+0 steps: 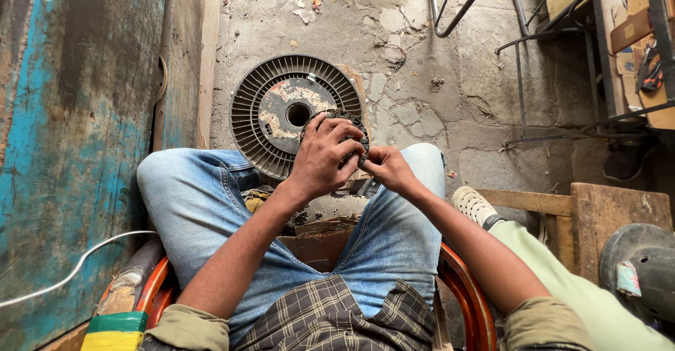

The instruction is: The person winds copper wire by hand around the slots of a motor stator core held on the lap. The person repeatedly pulls wire from a nearby spool, wraps it into each slot, and adjusts the coil shape with both hands.

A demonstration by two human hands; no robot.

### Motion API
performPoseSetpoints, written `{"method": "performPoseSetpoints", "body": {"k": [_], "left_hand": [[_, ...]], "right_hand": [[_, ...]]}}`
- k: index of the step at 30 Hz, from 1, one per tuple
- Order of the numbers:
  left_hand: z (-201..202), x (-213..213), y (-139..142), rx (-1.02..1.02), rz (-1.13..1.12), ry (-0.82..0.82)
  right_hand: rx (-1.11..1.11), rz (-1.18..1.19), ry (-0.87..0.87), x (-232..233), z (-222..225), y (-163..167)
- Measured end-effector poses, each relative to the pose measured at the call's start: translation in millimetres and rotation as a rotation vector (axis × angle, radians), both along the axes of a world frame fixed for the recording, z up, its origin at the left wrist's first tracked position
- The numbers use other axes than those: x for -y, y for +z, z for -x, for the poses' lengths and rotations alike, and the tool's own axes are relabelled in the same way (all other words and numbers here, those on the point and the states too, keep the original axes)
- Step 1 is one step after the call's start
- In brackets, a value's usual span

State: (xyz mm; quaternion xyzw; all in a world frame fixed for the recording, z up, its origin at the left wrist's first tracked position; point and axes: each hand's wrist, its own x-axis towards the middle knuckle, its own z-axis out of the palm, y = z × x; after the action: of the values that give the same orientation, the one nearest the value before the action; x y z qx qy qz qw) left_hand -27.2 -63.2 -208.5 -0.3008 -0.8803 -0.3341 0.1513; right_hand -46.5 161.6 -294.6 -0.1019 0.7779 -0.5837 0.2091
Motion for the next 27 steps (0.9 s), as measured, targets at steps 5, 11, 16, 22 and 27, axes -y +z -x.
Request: {"method": "performPoseSetpoints", "body": {"k": [5,11,16,22,27], "left_hand": [[1.3,2.4,3.5,-0.001,0.003,-0.026],[1.2,3.6,4.1,0.011,-0.012,-0.043],[0.7,3.9,7.7,0.006,0.003,-0.044],[1.1,2.3,6.9,-0.018,0.05,-0.054],[1.7,-2.2,-1.4,-0.062,0.047,0.014]], "right_hand": [[0.106,0.051,0.122,-1.2,-10.8,14.3],[0.128,0.019,0.155,-21.2,-10.8,43.1],[0.095,0.121,0.087,-25.2,-7.4,48.5],[0.035,0.202,-0.099,-19.0,-3.9,45.8],[-0.305,-0.017,0.139,-22.5,1.3,55.5]]}}
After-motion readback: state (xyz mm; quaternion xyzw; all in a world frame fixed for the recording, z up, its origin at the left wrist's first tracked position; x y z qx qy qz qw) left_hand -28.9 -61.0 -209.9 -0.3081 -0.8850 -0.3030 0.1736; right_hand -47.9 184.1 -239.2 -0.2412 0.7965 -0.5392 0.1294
